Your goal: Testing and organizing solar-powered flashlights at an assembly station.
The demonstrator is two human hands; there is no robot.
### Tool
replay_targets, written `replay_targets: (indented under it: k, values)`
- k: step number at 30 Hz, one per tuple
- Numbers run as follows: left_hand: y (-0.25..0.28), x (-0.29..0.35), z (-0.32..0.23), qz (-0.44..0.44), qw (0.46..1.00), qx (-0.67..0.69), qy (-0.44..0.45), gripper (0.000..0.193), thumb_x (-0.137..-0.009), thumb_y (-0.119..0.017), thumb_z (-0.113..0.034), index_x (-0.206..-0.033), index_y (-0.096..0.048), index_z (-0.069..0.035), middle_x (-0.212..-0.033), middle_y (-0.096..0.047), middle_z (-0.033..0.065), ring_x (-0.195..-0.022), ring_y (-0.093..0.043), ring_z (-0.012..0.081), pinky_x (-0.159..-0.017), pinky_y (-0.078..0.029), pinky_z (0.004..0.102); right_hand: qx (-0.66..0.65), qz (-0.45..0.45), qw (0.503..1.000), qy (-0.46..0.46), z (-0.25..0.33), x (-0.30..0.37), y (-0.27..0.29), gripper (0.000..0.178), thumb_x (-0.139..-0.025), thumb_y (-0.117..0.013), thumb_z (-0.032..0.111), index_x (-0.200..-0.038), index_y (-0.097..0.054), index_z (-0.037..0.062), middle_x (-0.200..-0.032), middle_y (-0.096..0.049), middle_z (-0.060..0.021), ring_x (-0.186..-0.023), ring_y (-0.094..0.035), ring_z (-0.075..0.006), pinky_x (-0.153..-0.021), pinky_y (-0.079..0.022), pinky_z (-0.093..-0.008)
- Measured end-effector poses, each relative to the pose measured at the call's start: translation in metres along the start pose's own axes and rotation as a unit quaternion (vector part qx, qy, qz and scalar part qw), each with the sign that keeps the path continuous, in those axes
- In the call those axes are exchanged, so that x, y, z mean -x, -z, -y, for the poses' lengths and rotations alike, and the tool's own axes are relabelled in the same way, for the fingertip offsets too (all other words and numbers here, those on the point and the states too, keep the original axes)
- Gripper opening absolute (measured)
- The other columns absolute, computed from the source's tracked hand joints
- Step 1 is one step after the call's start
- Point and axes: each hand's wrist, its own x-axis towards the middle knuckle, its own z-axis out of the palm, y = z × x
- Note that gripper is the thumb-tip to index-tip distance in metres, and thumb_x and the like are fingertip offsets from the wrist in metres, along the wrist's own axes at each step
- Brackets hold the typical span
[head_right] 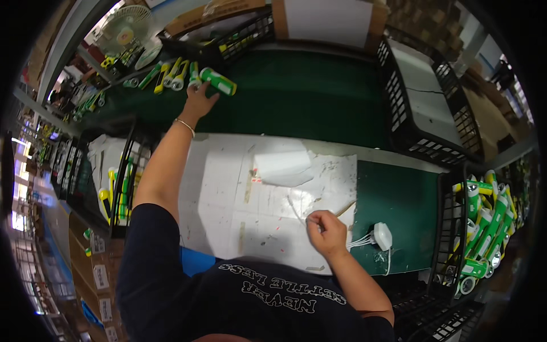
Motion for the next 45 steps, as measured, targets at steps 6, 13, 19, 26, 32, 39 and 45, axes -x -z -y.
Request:
replay_targets:
  k: [6, 13, 19, 26, 32, 39, 45]
  values:
    - [-0.014, -0.038, -0.089, 0.143, 0.960, -0.160, 0.182, 0.058, -0.074, -0.062, -0.049, -0.119, -0.051, -0.015, -0.131, -0.036, 0.0121, -0.114, -0.046, 0.0361, -0.089, -0.042, 0.0500, -0.012, -0.001, 1.000, -0.022, 0.002, 0.003, 0.000, 0.007, -0.076, -0.063, 0.004, -0.082, -0.061, 0.0031, -0.071, -0.062, -0.0083, -0.061, -0.061, -0.0124, -0.055, -0.048, -0.0228]
    - [-0.062, -0.062, 0.007, 0.118, 0.967, -0.045, 0.220, 0.072, -0.070, -0.066, -0.040, -0.129, -0.040, -0.009, -0.131, -0.035, 0.0211, -0.112, -0.047, 0.0405, -0.092, -0.042, 0.0449, -0.017, -0.020, 1.000, -0.016, 0.008, -0.003, 0.001, 0.004, -0.076, -0.062, 0.004, -0.080, -0.062, 0.0031, -0.069, -0.061, -0.0052, -0.056, -0.054, -0.0069, -0.052, -0.043, -0.0196]
    - [-0.009, -0.007, -0.048, 0.157, 0.945, -0.057, 0.281, 0.058, -0.077, -0.057, -0.033, -0.123, -0.041, -0.003, -0.126, -0.041, 0.0272, -0.111, -0.049, 0.0391, -0.091, -0.043, 0.0440, -0.025, -0.015, 0.999, -0.025, 0.006, -0.003, 0.006, 0.006, -0.077, -0.061, 0.004, -0.083, -0.060, 0.0012, -0.070, -0.060, -0.0036, -0.058, -0.052, -0.0058, -0.052, -0.041, -0.0188]
    - [0.025, 0.054, -0.058, 0.136, 0.646, 0.678, 0.323, 0.040, -0.081, -0.051, -0.021, -0.115, -0.042, -0.002, -0.104, -0.057, 0.0175, -0.093, -0.059, 0.0275, -0.083, -0.047, 0.0442, -0.090, -0.014, 0.996, -0.026, -0.004, 0.001, 0.001, 0.006, -0.079, -0.059, 0.004, -0.083, -0.059, -0.0004, -0.069, -0.058, -0.0040, -0.061, -0.053, -0.0068, -0.056, -0.043, -0.0200]
    - [0.041, 0.148, -0.134, 0.320, 0.427, 0.800, 0.274, 0.049, -0.089, -0.046, -0.045, -0.110, -0.050, -0.001, -0.098, -0.060, 0.0173, -0.092, -0.061, 0.0263, -0.082, -0.050, 0.0480, -0.064, -0.014, 0.998, -0.005, -0.005, 0.001, 0.000, 0.008, -0.078, -0.060, 0.007, -0.083, -0.060, 0.0006, -0.071, -0.061, -0.0074, -0.063, -0.058, -0.0114, -0.059, -0.046, -0.0225]
    - [0.052, 0.217, -0.196, 0.399, 0.351, 0.810, 0.248, 0.050, -0.093, -0.037, -0.042, -0.118, -0.048, 0.000, -0.100, -0.060, 0.0191, -0.090, -0.061, 0.0283, -0.077, -0.054, 0.0427, -0.081, -0.015, 0.997, 0.000, -0.004, 0.003, 0.000, 0.009, -0.078, -0.059, 0.005, -0.085, -0.059, -0.0007, -0.073, -0.061, -0.0082, -0.063, -0.057, -0.0106, -0.059, -0.046, -0.0227]
    - [0.058, 0.240, -0.208, 0.431, 0.358, 0.793, 0.237, 0.045, -0.093, -0.040, -0.041, -0.121, -0.045, -0.007, -0.103, -0.059, 0.0151, -0.088, -0.062, 0.0238, -0.072, -0.054, 0.0387, -0.090, -0.026, 0.996, 0.003, -0.003, 0.001, 0.000, 0.009, -0.079, -0.059, 0.005, -0.086, -0.059, -0.0009, -0.073, -0.061, -0.0069, -0.064, -0.057, -0.0094, -0.060, -0.046, -0.0219]
